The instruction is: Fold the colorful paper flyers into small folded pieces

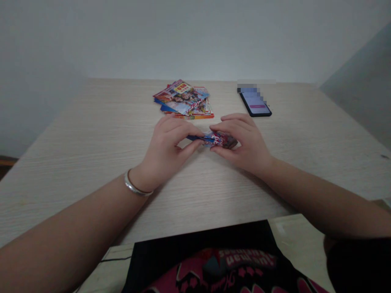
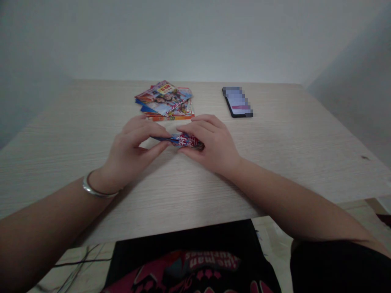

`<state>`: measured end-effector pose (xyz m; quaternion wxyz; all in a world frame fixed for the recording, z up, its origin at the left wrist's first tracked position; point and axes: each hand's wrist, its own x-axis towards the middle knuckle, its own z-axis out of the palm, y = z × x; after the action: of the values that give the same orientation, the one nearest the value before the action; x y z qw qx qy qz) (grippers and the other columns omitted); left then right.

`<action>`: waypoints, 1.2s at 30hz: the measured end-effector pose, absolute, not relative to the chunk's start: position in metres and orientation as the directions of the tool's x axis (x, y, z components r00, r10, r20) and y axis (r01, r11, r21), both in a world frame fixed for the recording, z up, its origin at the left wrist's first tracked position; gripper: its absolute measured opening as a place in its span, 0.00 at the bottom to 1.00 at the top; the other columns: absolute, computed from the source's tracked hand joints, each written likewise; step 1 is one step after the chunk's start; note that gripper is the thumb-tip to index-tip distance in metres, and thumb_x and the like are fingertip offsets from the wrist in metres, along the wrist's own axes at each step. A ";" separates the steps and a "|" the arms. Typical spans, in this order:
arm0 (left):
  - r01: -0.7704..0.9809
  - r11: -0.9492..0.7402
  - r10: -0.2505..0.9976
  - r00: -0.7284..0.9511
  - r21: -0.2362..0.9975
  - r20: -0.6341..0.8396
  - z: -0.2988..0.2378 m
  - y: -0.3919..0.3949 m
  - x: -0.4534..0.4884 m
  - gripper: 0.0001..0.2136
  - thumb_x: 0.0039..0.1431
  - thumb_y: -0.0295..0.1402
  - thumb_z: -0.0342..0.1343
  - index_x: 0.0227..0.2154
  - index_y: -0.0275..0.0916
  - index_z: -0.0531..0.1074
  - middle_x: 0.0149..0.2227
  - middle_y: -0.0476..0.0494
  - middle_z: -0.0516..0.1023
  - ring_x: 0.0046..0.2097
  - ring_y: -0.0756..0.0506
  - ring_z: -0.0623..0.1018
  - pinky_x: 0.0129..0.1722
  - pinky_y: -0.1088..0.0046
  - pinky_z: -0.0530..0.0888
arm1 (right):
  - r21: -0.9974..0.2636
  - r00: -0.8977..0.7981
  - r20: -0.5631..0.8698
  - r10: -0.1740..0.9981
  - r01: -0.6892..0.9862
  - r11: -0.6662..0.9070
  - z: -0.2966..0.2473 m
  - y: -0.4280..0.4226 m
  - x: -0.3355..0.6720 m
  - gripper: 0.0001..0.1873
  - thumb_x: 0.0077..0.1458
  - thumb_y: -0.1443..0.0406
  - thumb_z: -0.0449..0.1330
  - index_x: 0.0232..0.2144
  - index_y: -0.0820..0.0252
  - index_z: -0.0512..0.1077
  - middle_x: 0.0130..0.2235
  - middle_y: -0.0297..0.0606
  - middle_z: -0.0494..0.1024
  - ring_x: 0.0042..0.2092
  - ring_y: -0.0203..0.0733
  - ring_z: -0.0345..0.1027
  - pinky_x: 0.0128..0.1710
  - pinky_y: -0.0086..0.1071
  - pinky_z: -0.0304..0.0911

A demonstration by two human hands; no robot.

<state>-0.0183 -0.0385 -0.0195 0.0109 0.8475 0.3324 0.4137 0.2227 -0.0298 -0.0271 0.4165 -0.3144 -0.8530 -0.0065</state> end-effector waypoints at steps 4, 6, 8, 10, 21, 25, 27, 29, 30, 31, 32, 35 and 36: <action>0.547 -0.778 0.573 0.418 0.309 0.705 -0.021 -0.038 -0.018 0.02 0.68 0.36 0.60 0.38 0.47 0.75 0.39 0.49 0.84 0.44 0.43 0.82 0.54 0.53 0.76 | -0.255 -0.451 0.719 0.528 0.536 0.805 -0.030 -0.026 0.223 0.15 0.59 0.57 0.67 0.48 0.52 0.78 0.44 0.37 0.85 0.51 0.50 0.76 0.54 0.48 0.69; 0.539 -0.779 0.567 0.390 0.319 0.726 -0.019 -0.041 -0.016 0.03 0.66 0.36 0.61 0.41 0.46 0.76 0.44 0.46 0.83 0.48 0.41 0.81 0.54 0.53 0.76 | -0.221 -0.454 0.731 0.509 0.547 0.807 -0.028 -0.028 0.222 0.12 0.60 0.58 0.66 0.46 0.51 0.79 0.43 0.35 0.85 0.49 0.49 0.76 0.53 0.47 0.69; 0.542 -0.774 0.565 0.359 0.326 0.743 -0.015 -0.045 -0.013 0.07 0.64 0.38 0.64 0.43 0.46 0.76 0.49 0.43 0.80 0.52 0.40 0.79 0.55 0.53 0.76 | -0.185 -0.444 0.738 0.508 0.591 0.785 -0.025 -0.031 0.221 0.11 0.62 0.57 0.66 0.46 0.50 0.79 0.43 0.35 0.85 0.48 0.49 0.75 0.53 0.47 0.68; 0.565 -0.754 0.579 0.332 0.334 0.745 -0.012 -0.049 -0.011 0.07 0.63 0.39 0.66 0.42 0.47 0.77 0.50 0.42 0.78 0.54 0.39 0.78 0.57 0.51 0.76 | -0.153 -0.426 0.746 0.513 0.639 0.754 -0.021 -0.034 0.220 0.11 0.63 0.55 0.65 0.46 0.47 0.79 0.43 0.34 0.84 0.48 0.49 0.74 0.55 0.49 0.65; 0.553 -0.695 0.656 0.225 0.460 0.720 -0.021 -0.046 -0.008 0.04 0.61 0.38 0.68 0.37 0.47 0.80 0.44 0.46 0.75 0.48 0.42 0.76 0.50 0.56 0.76 | 0.023 -0.455 0.792 0.407 0.689 0.725 -0.017 -0.037 0.217 0.11 0.65 0.54 0.64 0.47 0.47 0.77 0.43 0.33 0.83 0.47 0.47 0.70 0.52 0.46 0.61; 0.489 -0.631 0.746 0.170 0.603 0.644 -0.021 -0.046 -0.006 0.01 0.60 0.35 0.68 0.34 0.47 0.81 0.41 0.48 0.75 0.47 0.44 0.76 0.51 0.61 0.76 | 0.035 -0.457 0.781 0.425 0.713 0.700 -0.019 -0.038 0.217 0.12 0.65 0.53 0.63 0.46 0.49 0.77 0.42 0.33 0.82 0.46 0.46 0.70 0.50 0.44 0.61; 0.440 -0.589 0.791 0.143 0.678 0.595 -0.022 -0.047 -0.005 0.01 0.60 0.34 0.68 0.33 0.48 0.81 0.41 0.48 0.75 0.47 0.44 0.76 0.52 0.61 0.76 | 0.032 -0.465 0.767 0.442 0.716 0.698 -0.019 -0.038 0.217 0.12 0.65 0.53 0.63 0.46 0.49 0.77 0.42 0.34 0.82 0.46 0.47 0.69 0.51 0.45 0.60; 0.394 -0.561 0.817 0.126 0.728 0.562 -0.023 -0.047 -0.005 0.01 0.60 0.34 0.67 0.33 0.48 0.81 0.42 0.47 0.75 0.49 0.44 0.76 0.54 0.60 0.76 | 0.034 -0.470 0.765 0.441 0.713 0.701 -0.020 -0.037 0.217 0.12 0.66 0.53 0.63 0.47 0.48 0.77 0.43 0.34 0.81 0.47 0.47 0.69 0.51 0.45 0.60; 0.378 -0.554 0.824 0.123 0.742 0.553 -0.023 -0.048 -0.004 0.01 0.60 0.34 0.67 0.32 0.47 0.81 0.43 0.47 0.75 0.49 0.44 0.76 0.55 0.59 0.76 | 0.039 -0.471 0.770 0.430 0.708 0.706 -0.021 -0.037 0.217 0.12 0.66 0.54 0.62 0.48 0.48 0.77 0.43 0.34 0.81 0.47 0.47 0.69 0.51 0.45 0.60; 0.368 -0.549 0.828 0.119 0.750 0.547 -0.024 -0.048 -0.004 0.01 0.60 0.34 0.67 0.32 0.47 0.81 0.43 0.47 0.75 0.50 0.44 0.76 0.56 0.59 0.75 | 0.043 -0.471 0.777 0.418 0.702 0.711 -0.021 -0.037 0.218 0.12 0.66 0.54 0.63 0.48 0.48 0.76 0.44 0.34 0.81 0.48 0.47 0.69 0.51 0.45 0.60; 0.367 -0.545 0.831 0.115 0.754 0.544 -0.025 -0.048 -0.004 0.02 0.60 0.34 0.66 0.32 0.46 0.81 0.43 0.47 0.75 0.50 0.44 0.76 0.57 0.58 0.75 | 0.046 -0.472 0.782 0.408 0.696 0.716 -0.021 -0.036 0.218 0.12 0.66 0.54 0.63 0.49 0.48 0.76 0.44 0.34 0.81 0.48 0.47 0.69 0.52 0.45 0.60; 0.418 -0.525 0.839 0.109 0.742 0.533 -0.026 -0.046 -0.003 0.03 0.61 0.36 0.65 0.32 0.44 0.81 0.45 0.46 0.77 0.52 0.42 0.77 0.59 0.57 0.73 | 0.055 -0.492 0.773 0.400 0.681 0.730 -0.022 -0.035 0.219 0.12 0.66 0.55 0.63 0.50 0.46 0.76 0.45 0.33 0.82 0.48 0.46 0.70 0.53 0.45 0.59; 0.438 -0.522 0.840 0.116 0.732 0.530 -0.026 -0.046 -0.003 0.04 0.61 0.36 0.65 0.33 0.43 0.81 0.46 0.45 0.78 0.52 0.42 0.77 0.59 0.56 0.73 | 0.062 -0.500 0.769 0.398 0.678 0.733 -0.022 -0.035 0.219 0.12 0.66 0.56 0.63 0.50 0.45 0.76 0.45 0.32 0.82 0.48 0.46 0.70 0.53 0.45 0.59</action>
<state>-0.0028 -0.0456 -0.0257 0.2034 0.7187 0.4446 0.4943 0.2195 -0.0354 -0.0219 0.3859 -0.3175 -0.8469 -0.1814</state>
